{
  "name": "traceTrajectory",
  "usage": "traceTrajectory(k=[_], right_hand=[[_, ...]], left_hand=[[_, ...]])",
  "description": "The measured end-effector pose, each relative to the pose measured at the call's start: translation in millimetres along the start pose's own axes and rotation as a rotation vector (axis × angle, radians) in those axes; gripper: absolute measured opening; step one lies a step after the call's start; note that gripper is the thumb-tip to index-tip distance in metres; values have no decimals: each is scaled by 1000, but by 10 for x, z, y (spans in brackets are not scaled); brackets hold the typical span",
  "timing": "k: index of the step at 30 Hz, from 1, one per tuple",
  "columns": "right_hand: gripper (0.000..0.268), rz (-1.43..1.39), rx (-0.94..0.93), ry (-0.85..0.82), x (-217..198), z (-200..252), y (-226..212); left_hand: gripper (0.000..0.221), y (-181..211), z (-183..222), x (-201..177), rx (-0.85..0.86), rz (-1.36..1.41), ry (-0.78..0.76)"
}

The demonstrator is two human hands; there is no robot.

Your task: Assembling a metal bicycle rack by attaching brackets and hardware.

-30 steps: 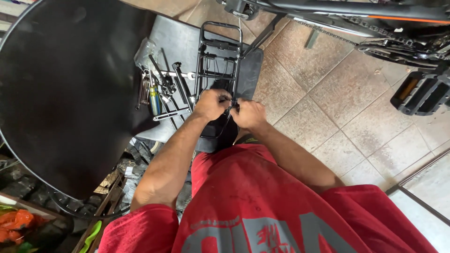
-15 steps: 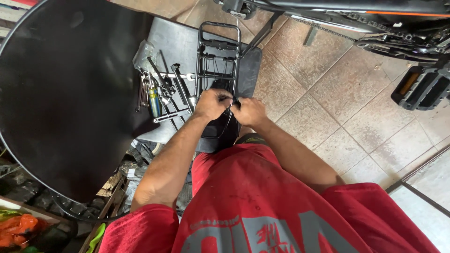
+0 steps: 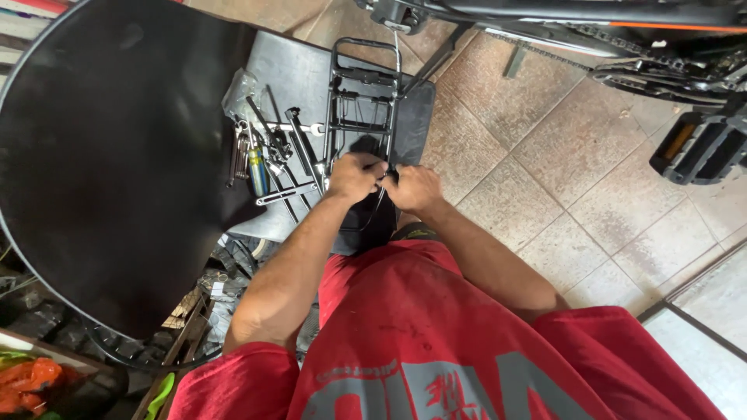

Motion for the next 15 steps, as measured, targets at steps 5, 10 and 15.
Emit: traceTrajectory(k=[5, 10, 15], right_hand=[[54, 26, 18, -7, 37, -16, 33], [56, 20, 94, -60, 97, -164, 29], [65, -17, 96, -134, -163, -3, -160]], left_hand=[[18, -119, -145, 65, 60, 179, -33], [30, -103, -83, -32, 165, 542, -54], [31, -222, -197, 80, 152, 681, -87]])
Point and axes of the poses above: each hand's wrist, its own z-axis away from the middle knuckle, its own x-axis out of the palm, y = z × x, the point moved 1 cm from there along -z, towards the middle knuckle, and after that the axes turned 9 degrees about -z, right-handed, at the moved point
